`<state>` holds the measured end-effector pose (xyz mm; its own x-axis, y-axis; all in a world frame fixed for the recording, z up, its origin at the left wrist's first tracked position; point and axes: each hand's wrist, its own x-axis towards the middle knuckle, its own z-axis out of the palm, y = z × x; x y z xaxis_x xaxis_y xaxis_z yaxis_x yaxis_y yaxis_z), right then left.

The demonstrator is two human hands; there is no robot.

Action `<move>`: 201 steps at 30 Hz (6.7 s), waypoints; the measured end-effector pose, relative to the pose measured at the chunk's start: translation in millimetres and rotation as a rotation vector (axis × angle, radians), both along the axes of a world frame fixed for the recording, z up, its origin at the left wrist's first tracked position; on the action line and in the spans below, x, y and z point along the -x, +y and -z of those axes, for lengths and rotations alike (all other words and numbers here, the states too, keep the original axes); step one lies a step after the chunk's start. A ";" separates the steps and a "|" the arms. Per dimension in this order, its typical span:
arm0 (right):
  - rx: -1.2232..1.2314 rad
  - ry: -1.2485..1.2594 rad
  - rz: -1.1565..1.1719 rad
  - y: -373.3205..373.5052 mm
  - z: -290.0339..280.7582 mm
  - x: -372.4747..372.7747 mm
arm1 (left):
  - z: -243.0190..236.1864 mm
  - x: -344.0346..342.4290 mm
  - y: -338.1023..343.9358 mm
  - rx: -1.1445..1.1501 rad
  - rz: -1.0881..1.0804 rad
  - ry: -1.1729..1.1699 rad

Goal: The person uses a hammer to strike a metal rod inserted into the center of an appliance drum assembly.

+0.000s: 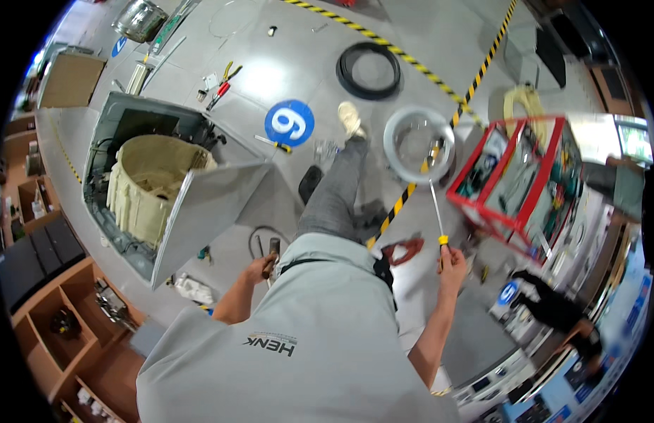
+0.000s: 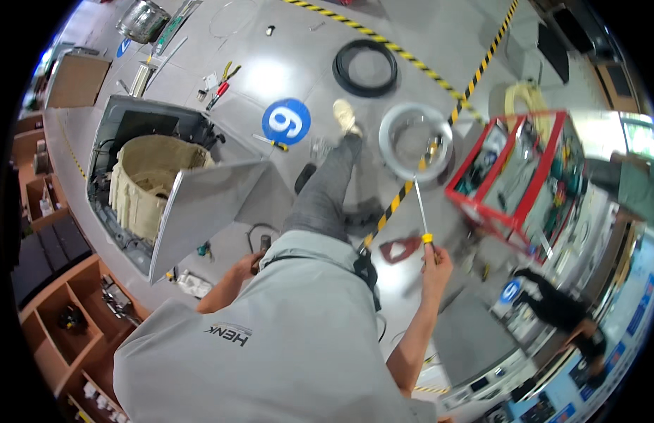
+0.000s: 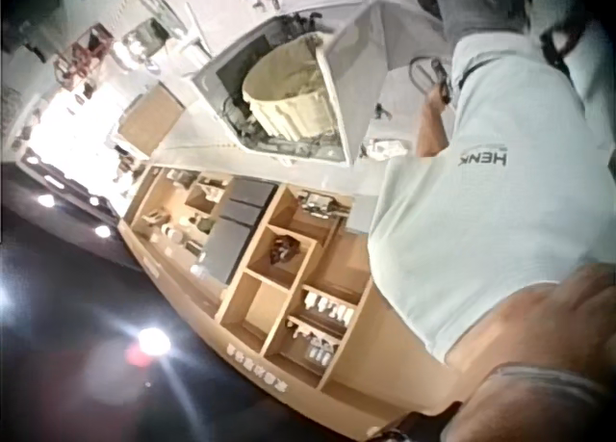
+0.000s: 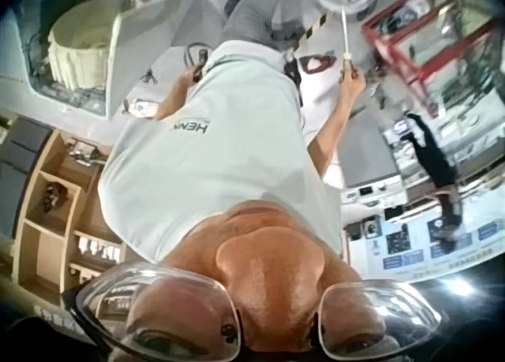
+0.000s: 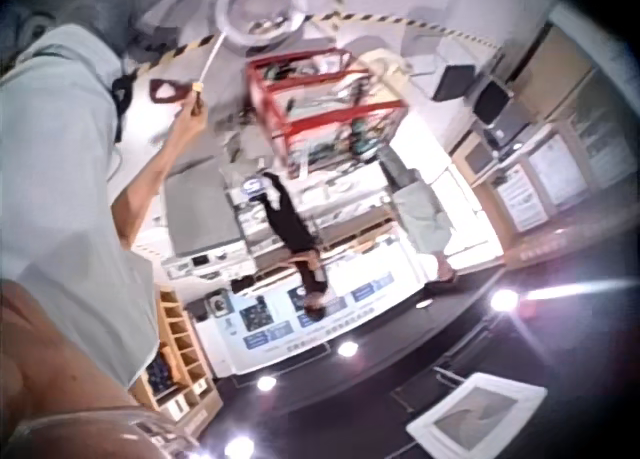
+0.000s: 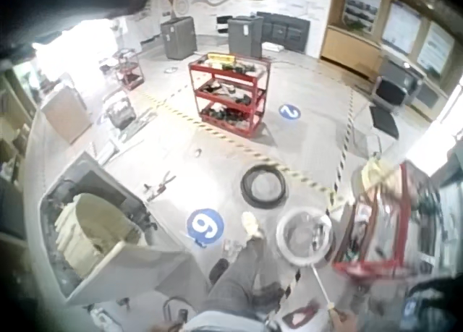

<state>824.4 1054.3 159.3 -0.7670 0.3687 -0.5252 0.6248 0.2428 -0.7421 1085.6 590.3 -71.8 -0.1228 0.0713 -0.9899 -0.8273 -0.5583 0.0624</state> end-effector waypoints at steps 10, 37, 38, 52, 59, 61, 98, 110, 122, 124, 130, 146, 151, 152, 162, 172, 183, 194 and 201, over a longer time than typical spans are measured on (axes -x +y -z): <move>0.012 0.025 -0.472 -130.7 -36.1 405.1 | -37.8 315.7 -41.6 0.296 0.153 -0.072; 0.127 -0.127 -1.953 -732.2 -49.6 794.1 | -138.6 589.2 48.5 0.397 -1.335 -0.586; 0.103 -0.144 -2.006 -755.8 -54.4 793.4 | -143.3 611.4 53.8 0.416 -1.457 -0.564; 0.202 0.221 -2.917 -952.3 -52.7 543.0 | -70.8 841.8 21.9 0.098 -2.225 -0.485; 0.177 0.220 -3.096 -994.9 -36.2 441.3 | -87.8 862.0 -54.6 -0.014 -2.344 -0.595; 0.178 0.270 -3.175 -998.2 -36.7 414.3 | -66.3 881.1 -58.1 0.081 -2.434 -0.603; 0.535 -0.382 -3.470 -1032.0 -28.8 329.4 | -147.9 1020.2 -229.1 -0.129 -2.870 -0.837; -0.206 -1.278 -3.054 -1040.5 -74.5 368.9 | -144.9 990.0 -210.8 -0.034 -2.769 -0.996; 0.193 -1.208 -2.992 -1067.9 -74.3 442.3 | -51.8 1053.3 -202.0 0.189 -2.923 -0.794; 0.095 -0.906 -2.927 -1066.9 -90.0 465.8 | -52.6 1072.8 -207.1 0.245 -2.965 -0.585; 0.039 -1.033 -3.097 -1072.3 -96.3 527.8 | -87.7 1075.6 -158.4 0.290 -3.059 -0.027; 0.185 -1.040 -2.187 -1190.2 -86.3 677.2 | -92.5 918.1 -177.9 0.178 -2.440 -0.444; 0.267 -0.942 -2.036 -1299.8 -56.9 690.2 | -95.2 865.4 -282.2 0.128 -2.285 -0.506; 0.283 -0.926 -2.013 -1329.1 -46.7 693.0 | -98.0 857.7 -312.6 0.131 -2.235 -0.542; 0.234 -0.694 -1.981 -1622.6 -58.3 693.3 | -124.3 810.8 -600.5 0.243 -2.127 -0.459; 0.359 -0.693 -2.385 -1789.1 -71.4 471.4 | -105.0 765.9 -796.5 0.218 -2.116 -0.508; 0.323 -0.564 -3.175 -1893.6 -80.2 244.1 | -95.1 680.6 -936.4 0.250 -2.195 -0.726; 0.127 -1.034 -3.096 -1917.0 -128.0 39.0 | -107.7 610.1 -1071.3 0.163 -2.627 -0.823; -0.005 -0.873 -3.286 -1987.9 -27.4 -128.9 | -38.9 617.8 -1162.6 -0.200 -2.768 -0.888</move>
<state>953.4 -933.6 186.7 0.7964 0.1374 -0.5889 -0.5949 0.0037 -0.8038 467.8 -572.3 -32.9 0.0409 0.5035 -0.8630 0.9448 0.2617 0.1974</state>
